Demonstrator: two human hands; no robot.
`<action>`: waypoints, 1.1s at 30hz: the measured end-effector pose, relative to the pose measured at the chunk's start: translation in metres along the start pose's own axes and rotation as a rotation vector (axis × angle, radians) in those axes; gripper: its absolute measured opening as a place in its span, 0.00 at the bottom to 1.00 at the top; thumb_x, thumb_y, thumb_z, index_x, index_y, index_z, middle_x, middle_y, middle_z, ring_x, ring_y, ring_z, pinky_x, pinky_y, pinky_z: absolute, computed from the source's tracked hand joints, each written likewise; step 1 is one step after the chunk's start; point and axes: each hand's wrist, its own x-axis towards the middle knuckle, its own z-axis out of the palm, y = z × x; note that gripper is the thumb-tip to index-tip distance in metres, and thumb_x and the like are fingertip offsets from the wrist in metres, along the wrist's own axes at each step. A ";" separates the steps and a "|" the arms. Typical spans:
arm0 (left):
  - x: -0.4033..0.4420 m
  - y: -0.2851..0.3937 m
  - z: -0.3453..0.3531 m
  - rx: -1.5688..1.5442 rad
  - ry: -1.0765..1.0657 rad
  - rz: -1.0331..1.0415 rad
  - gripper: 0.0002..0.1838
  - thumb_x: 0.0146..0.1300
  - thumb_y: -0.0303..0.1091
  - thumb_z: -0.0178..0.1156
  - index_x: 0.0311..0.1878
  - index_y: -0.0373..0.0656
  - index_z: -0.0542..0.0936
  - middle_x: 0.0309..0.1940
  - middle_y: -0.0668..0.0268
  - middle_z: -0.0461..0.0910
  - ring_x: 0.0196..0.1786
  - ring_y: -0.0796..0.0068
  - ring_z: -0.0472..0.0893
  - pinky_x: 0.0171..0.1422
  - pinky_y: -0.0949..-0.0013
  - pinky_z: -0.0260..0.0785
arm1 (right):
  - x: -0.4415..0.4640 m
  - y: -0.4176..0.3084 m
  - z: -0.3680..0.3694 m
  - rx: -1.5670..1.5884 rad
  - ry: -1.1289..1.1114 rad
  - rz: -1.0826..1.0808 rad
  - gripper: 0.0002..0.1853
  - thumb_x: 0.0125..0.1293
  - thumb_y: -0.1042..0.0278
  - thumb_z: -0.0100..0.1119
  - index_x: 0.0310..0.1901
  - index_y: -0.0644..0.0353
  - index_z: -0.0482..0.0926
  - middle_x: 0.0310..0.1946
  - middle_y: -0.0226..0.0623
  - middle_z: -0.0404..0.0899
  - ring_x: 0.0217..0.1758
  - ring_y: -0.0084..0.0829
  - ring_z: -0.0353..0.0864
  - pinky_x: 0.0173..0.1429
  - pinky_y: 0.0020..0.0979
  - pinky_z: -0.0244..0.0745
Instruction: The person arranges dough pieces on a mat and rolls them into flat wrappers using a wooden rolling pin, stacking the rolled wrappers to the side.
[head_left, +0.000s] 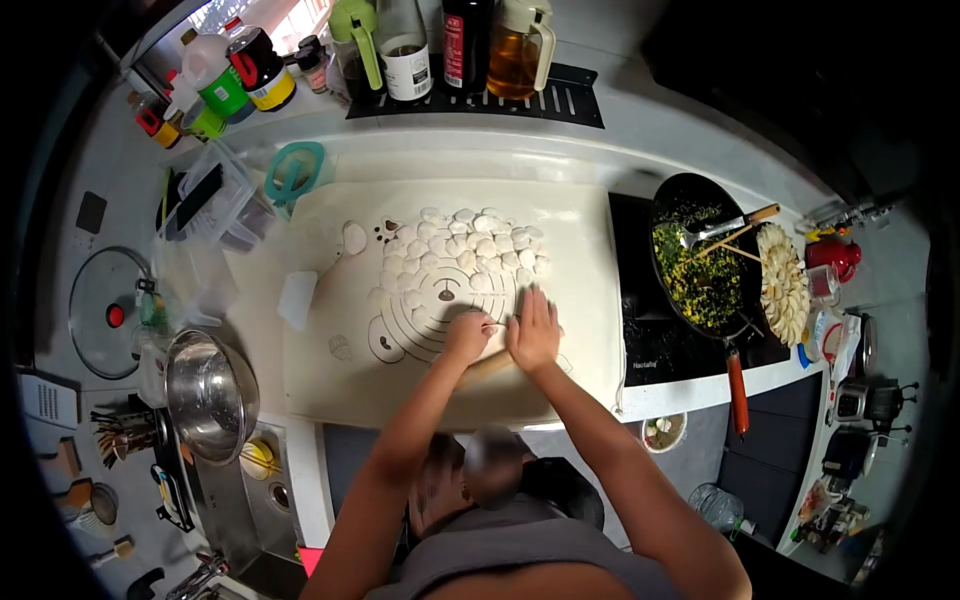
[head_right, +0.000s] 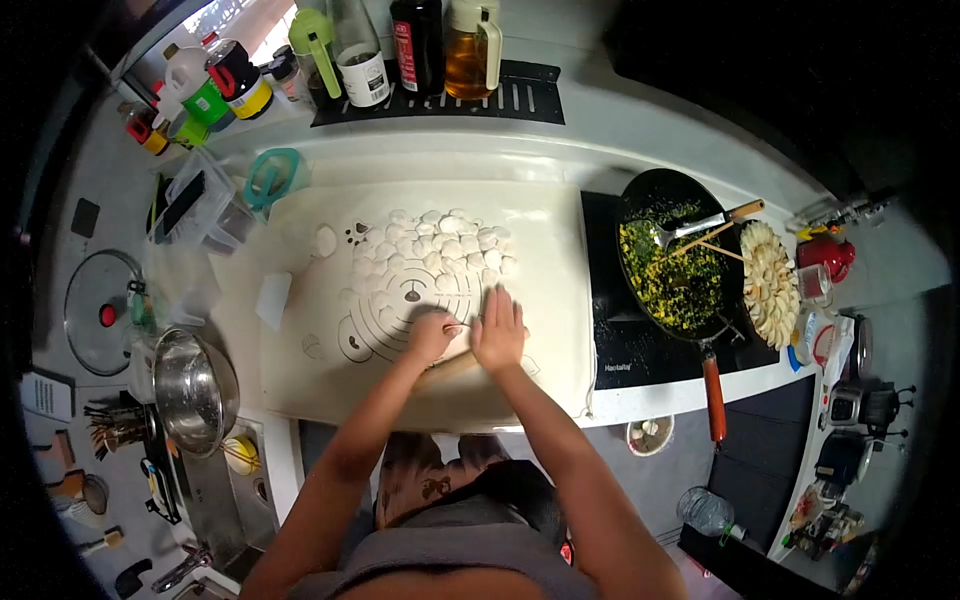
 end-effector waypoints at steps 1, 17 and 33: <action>-0.002 -0.001 0.000 -0.026 -0.009 -0.022 0.08 0.55 0.36 0.65 0.34 0.43 0.84 0.30 0.57 0.82 0.35 0.56 0.80 0.41 0.58 0.72 | -0.023 0.007 -0.007 0.011 -0.010 -0.027 0.34 0.64 0.61 0.46 0.69 0.69 0.54 0.70 0.53 0.55 0.74 0.47 0.52 0.75 0.50 0.46; -0.002 -0.003 -0.016 -0.109 0.017 -0.063 0.07 0.53 0.30 0.66 0.35 0.41 0.83 0.31 0.57 0.82 0.34 0.59 0.81 0.40 0.62 0.72 | 0.078 -0.021 0.024 -0.002 0.084 0.011 0.32 0.69 0.60 0.43 0.69 0.70 0.52 0.71 0.52 0.53 0.75 0.47 0.50 0.76 0.45 0.43; -0.019 -0.017 -0.013 -0.224 -0.043 -0.171 0.07 0.54 0.33 0.65 0.35 0.42 0.83 0.31 0.57 0.82 0.35 0.58 0.81 0.41 0.60 0.72 | -0.020 0.000 -0.009 -0.088 -0.038 -0.026 0.34 0.66 0.59 0.46 0.69 0.69 0.53 0.71 0.50 0.53 0.75 0.45 0.51 0.76 0.48 0.43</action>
